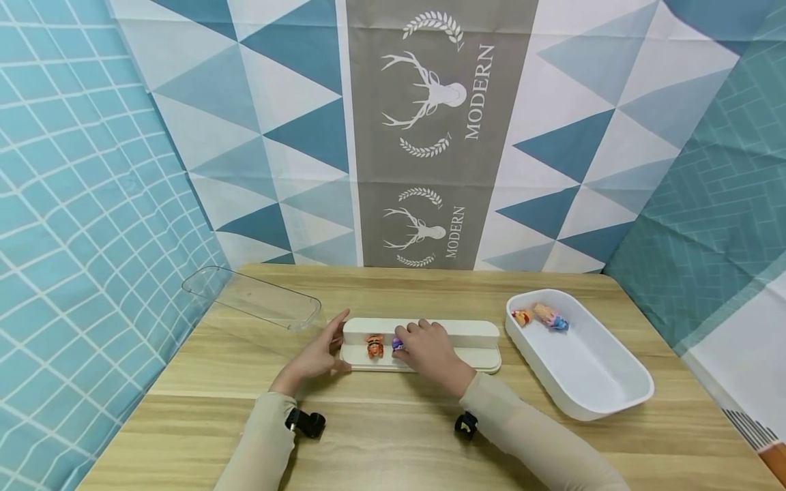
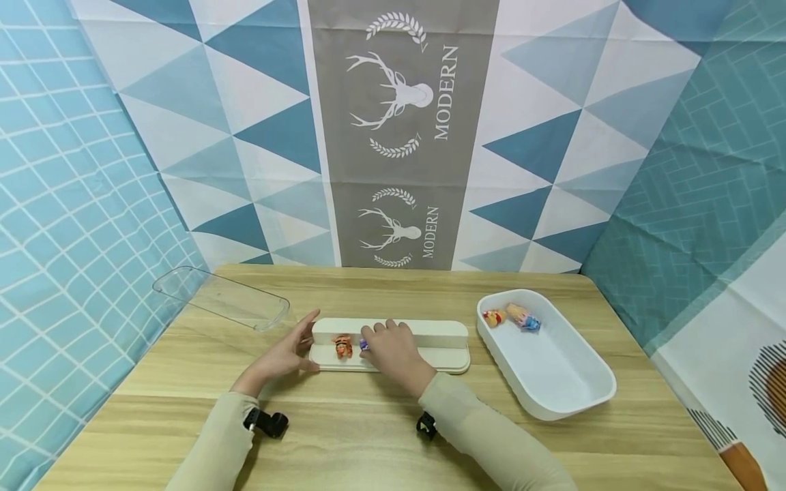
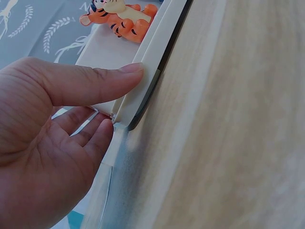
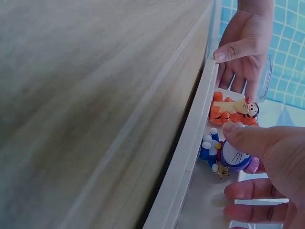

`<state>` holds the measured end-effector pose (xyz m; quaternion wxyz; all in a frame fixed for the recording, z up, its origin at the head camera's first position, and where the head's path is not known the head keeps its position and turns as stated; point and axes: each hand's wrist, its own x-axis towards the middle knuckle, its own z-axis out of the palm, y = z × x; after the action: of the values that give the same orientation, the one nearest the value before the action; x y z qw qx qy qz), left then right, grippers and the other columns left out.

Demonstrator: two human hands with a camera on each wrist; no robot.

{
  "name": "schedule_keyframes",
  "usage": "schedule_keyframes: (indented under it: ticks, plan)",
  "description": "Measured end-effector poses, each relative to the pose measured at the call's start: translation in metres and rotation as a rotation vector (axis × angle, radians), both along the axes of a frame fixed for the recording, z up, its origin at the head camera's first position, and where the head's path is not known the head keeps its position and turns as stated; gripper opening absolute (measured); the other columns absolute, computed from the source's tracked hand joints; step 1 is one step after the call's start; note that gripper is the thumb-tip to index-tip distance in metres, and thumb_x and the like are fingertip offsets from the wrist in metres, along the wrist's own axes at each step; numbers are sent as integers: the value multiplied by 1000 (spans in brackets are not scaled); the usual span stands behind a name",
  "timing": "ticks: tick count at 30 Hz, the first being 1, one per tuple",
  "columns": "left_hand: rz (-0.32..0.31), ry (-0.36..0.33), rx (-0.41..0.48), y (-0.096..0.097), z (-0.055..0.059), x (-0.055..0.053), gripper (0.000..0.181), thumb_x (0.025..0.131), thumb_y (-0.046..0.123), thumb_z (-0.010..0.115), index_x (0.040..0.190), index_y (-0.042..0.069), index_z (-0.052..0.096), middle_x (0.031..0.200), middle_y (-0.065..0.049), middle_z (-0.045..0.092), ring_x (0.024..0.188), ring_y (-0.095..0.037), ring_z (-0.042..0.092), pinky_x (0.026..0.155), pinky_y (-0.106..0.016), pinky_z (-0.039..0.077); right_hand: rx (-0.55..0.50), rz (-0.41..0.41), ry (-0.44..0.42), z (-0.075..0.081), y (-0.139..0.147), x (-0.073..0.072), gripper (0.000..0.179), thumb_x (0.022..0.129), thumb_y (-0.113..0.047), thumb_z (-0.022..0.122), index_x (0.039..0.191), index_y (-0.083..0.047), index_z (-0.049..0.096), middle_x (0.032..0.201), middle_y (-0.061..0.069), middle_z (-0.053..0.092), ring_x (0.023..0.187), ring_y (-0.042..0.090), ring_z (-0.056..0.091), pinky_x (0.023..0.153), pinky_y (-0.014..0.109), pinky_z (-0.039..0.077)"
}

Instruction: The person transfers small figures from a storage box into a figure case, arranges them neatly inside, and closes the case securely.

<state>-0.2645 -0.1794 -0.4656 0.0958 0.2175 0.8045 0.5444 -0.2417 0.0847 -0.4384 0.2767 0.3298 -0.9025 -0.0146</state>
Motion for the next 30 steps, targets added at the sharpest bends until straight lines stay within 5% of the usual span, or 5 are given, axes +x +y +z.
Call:
schedule_keyframes:
  ticks: [11, 30]
  plan:
    - [2, 0, 6, -3, -2, 2, 114, 66, -22, 75, 158, -1, 9, 150, -34, 31, 139, -50, 31, 118, -54, 25, 104, -43, 8, 12, 3, 2, 46, 81, -60, 73, 85, -17, 58, 69, -5, 58, 58, 15, 53, 46, 27, 43]
    - [0, 10, 2, 1, -2, -1, 115, 65, -21, 77, 157, -2, 10, 144, -33, 36, 135, -49, 36, 118, -51, 24, 283, 45, 116, 33, 42, 9, 40, 88, -54, 67, 92, -15, 60, 70, 0, 58, 61, 21, 57, 46, 33, 46]
